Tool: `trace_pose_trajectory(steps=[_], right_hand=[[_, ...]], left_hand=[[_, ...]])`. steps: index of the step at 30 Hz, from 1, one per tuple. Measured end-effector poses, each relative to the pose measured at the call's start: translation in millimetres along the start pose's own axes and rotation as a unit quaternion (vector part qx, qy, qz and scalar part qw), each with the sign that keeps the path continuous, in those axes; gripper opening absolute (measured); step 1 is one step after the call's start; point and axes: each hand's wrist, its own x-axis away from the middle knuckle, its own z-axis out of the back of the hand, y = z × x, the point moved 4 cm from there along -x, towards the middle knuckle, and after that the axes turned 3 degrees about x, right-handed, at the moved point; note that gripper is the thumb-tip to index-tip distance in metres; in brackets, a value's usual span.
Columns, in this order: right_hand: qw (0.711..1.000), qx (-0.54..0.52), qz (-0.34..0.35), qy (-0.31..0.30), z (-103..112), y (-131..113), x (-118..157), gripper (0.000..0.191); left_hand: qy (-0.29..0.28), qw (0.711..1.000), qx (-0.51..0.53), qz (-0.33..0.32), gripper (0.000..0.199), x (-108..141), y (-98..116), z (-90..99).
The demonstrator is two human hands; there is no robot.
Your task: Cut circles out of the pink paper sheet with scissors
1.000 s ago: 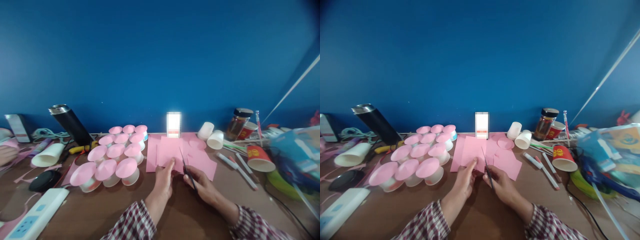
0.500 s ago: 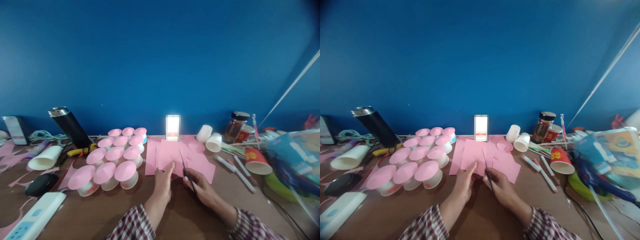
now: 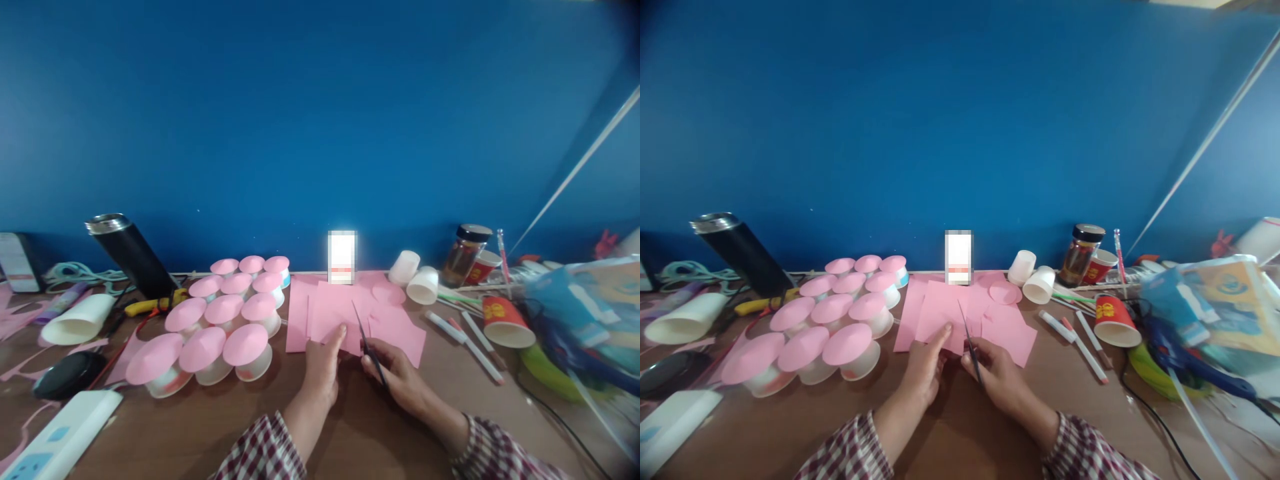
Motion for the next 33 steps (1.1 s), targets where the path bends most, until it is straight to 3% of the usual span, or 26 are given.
trace_pose_trajectory(steps=[17, 28, 33], right_hand=[[1.000, 0.015, -0.011, 0.002, -0.1, -0.7, -1.9, 0.029], [0.999, 0.024, -0.023, 0.008, -0.1, 0.3, -2.6, 0.032], [1.000, 0.010, -0.013, 0.010, 0.6, 4.6, -1.6, 0.029]], left_hand=[[-0.016, 1.000, 0.011, -0.002, 0.034, 1.6, 2.3, -3.2], [0.020, 1.000, 0.008, 0.017, 0.042, 0.4, 0.2, -0.1], [0.008, 1.000, -0.011, 0.016, 0.039, 5.6, 3.4, -2.8]])
